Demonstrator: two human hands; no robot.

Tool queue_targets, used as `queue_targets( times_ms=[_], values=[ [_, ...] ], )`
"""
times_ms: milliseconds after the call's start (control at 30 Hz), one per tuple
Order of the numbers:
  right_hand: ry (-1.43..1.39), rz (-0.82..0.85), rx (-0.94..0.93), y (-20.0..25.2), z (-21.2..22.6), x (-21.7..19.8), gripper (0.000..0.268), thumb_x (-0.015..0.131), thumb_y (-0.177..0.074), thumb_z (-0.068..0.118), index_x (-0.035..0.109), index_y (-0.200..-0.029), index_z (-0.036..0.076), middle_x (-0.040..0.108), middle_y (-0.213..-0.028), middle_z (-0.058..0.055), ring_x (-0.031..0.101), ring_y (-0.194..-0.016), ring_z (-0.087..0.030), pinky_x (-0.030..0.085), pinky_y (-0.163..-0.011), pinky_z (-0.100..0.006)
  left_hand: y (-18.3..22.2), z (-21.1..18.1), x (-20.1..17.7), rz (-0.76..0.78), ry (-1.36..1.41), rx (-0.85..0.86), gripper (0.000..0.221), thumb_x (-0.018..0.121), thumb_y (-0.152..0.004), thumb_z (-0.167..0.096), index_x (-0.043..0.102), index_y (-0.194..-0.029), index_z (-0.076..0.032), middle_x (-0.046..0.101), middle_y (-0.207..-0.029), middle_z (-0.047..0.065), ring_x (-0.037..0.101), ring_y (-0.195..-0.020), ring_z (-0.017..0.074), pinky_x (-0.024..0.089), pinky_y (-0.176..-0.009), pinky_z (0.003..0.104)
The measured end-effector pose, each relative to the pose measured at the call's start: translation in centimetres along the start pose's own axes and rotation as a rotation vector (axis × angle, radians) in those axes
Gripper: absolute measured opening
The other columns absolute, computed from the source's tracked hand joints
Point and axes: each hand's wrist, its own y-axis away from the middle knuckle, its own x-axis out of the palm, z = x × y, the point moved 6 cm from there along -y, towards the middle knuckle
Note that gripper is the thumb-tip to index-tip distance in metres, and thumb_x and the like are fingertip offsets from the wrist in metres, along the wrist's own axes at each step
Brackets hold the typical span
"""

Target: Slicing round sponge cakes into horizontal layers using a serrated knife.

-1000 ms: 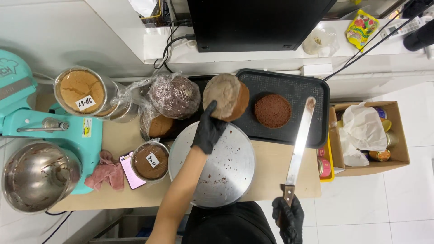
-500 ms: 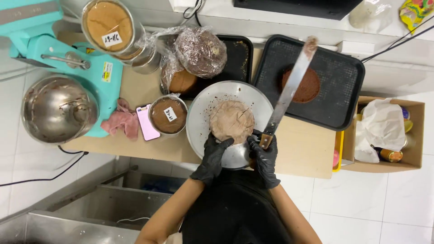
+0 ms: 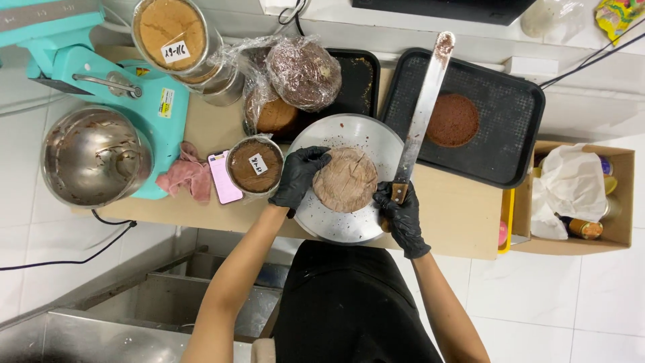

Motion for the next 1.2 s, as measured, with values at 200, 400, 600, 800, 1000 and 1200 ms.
queue_targets(
  times_ms=[200, 400, 600, 800, 1000, 1200],
  values=[
    [0.02, 0.001, -0.042, 0.4, -0.7, -0.5, 0.026, 0.076, -0.089, 0.0, 0.059, -0.106, 0.008, 0.067, -0.096, 0.001, 0.063, -0.083, -0.009, 0.054, -0.073, -0.027, -0.1, -0.1, 0.0, -0.114, -0.126, 0.101, 0.022, 0.081, -0.088, -0.008, 0.076, -0.105, 0.005, 0.078, -0.098, 0.009, 0.07, -0.088, 0.0134, 0.058, -0.082, 0.027],
    [0.01, -0.048, -0.017, 0.7, -1.7, -0.5, 0.023, 0.077, -0.091, 0.002, 0.061, -0.107, 0.007, 0.066, -0.091, 0.001, 0.06, -0.076, -0.009, 0.051, -0.065, -0.027, 2.4, -6.1, 3.0, -0.206, -0.65, 0.348, 0.014, 0.082, -0.085, -0.008, 0.076, -0.096, 0.0, 0.073, -0.095, 0.012, 0.072, -0.087, 0.0244, 0.058, -0.08, 0.035],
    [0.146, -0.147, -0.076, 1.0, -3.0, -0.5, 0.028, 0.077, -0.091, 0.005, 0.061, -0.115, 0.007, 0.063, -0.091, -0.001, 0.053, -0.069, -0.009, 0.044, -0.056, -0.029, 6.0, -6.0, 5.8, -0.237, -1.416, 0.624, 0.015, 0.071, -0.097, -0.017, 0.065, -0.102, -0.005, 0.065, -0.099, 0.015, 0.061, -0.099, 0.0356, 0.051, -0.085, 0.048],
    [0.64, -0.003, -0.173, 2.1, 4.1, 2.7, 0.039, 0.07, -0.09, 0.01, 0.057, -0.127, 0.007, 0.074, -0.086, -0.016, 0.074, -0.071, -0.021, 0.055, -0.063, -0.036, 10.3, -9.2, 10.9, 0.085, -1.249, 0.907, 0.076, 0.066, -0.089, -0.052, 0.049, -0.146, -0.004, 0.046, -0.145, 0.027, 0.039, -0.137, 0.0451, 0.031, -0.114, 0.057],
    [0.689, 0.013, -0.224, 1.5, 2.0, 1.7, 0.04, 0.076, -0.086, 0.01, 0.058, -0.122, 0.006, 0.076, -0.088, -0.016, 0.078, -0.079, -0.024, 0.057, -0.064, -0.036, 9.1, -0.4, 10.5, 0.284, -1.403, 0.511, 0.095, 0.063, -0.086, -0.061, 0.035, -0.16, -0.008, 0.031, -0.166, 0.017, 0.025, -0.155, 0.0353, 0.016, -0.125, 0.056],
    [0.412, 0.188, 0.067, 2.0, 6.7, 6.2, 0.033, 0.072, -0.089, 0.012, 0.06, -0.118, 0.008, 0.076, -0.094, -0.006, 0.076, -0.075, -0.015, 0.063, -0.058, -0.032, 9.3, -2.8, 10.9, 0.236, -1.407, 0.611, 0.105, 0.07, -0.08, -0.065, 0.035, -0.153, 0.001, 0.033, -0.158, 0.026, 0.026, -0.15, 0.0409, 0.014, -0.121, 0.058]
  ],
)
